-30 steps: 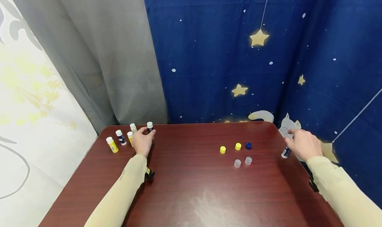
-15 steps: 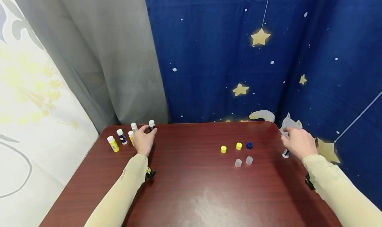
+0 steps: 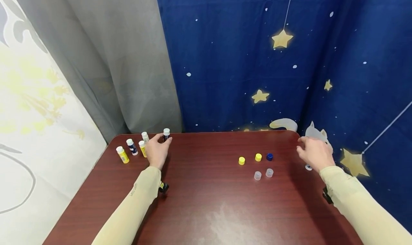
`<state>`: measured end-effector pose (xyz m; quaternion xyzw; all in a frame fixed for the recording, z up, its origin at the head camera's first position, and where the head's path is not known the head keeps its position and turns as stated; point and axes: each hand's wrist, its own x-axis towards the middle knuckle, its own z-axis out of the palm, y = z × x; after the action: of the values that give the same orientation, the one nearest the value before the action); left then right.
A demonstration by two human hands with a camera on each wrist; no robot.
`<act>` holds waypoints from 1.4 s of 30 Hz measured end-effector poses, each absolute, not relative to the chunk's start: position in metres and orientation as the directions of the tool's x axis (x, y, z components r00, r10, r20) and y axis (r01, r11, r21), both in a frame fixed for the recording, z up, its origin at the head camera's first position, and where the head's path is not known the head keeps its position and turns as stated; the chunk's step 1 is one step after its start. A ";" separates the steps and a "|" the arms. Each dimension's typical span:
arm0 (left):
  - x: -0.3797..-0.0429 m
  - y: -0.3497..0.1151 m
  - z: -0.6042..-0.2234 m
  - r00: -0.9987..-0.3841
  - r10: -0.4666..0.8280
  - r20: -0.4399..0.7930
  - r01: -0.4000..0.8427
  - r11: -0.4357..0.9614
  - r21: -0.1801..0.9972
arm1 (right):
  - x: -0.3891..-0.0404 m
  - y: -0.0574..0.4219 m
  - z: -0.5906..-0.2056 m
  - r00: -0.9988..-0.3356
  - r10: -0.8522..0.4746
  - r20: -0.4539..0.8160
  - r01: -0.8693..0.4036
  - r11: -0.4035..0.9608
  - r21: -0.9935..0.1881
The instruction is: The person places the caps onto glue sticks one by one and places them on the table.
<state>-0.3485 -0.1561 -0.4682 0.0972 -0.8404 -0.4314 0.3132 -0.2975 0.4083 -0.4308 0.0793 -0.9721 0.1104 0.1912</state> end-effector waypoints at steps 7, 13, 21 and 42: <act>-0.345 -0.152 -0.466 -0.781 -0.414 0.468 0.135 0.620 0.773 | -0.300 0.392 -0.434 -0.932 -0.135 0.336 -0.211 0.957 -0.201; -0.342 -0.148 -0.466 -0.779 -0.403 0.479 0.147 0.626 0.766 | -0.298 0.378 -0.438 -0.917 -0.190 0.350 -0.258 0.953 -0.158; -0.339 -0.143 -0.463 -0.780 -0.382 0.496 0.162 0.642 0.750 | -0.293 0.360 -0.438 -0.916 -0.238 0.324 -0.303 0.938 -0.169; -0.330 -0.128 -0.450 -0.761 -0.309 0.571 0.259 0.662 0.703 | -0.284 0.342 -0.452 -0.913 -0.369 0.173 -0.401 0.888 -0.225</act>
<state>-0.3300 -0.1279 -0.4503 0.0149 -0.8436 -0.4106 0.3457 -0.2843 0.3422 -0.4520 0.1987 -0.9695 0.1288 0.0628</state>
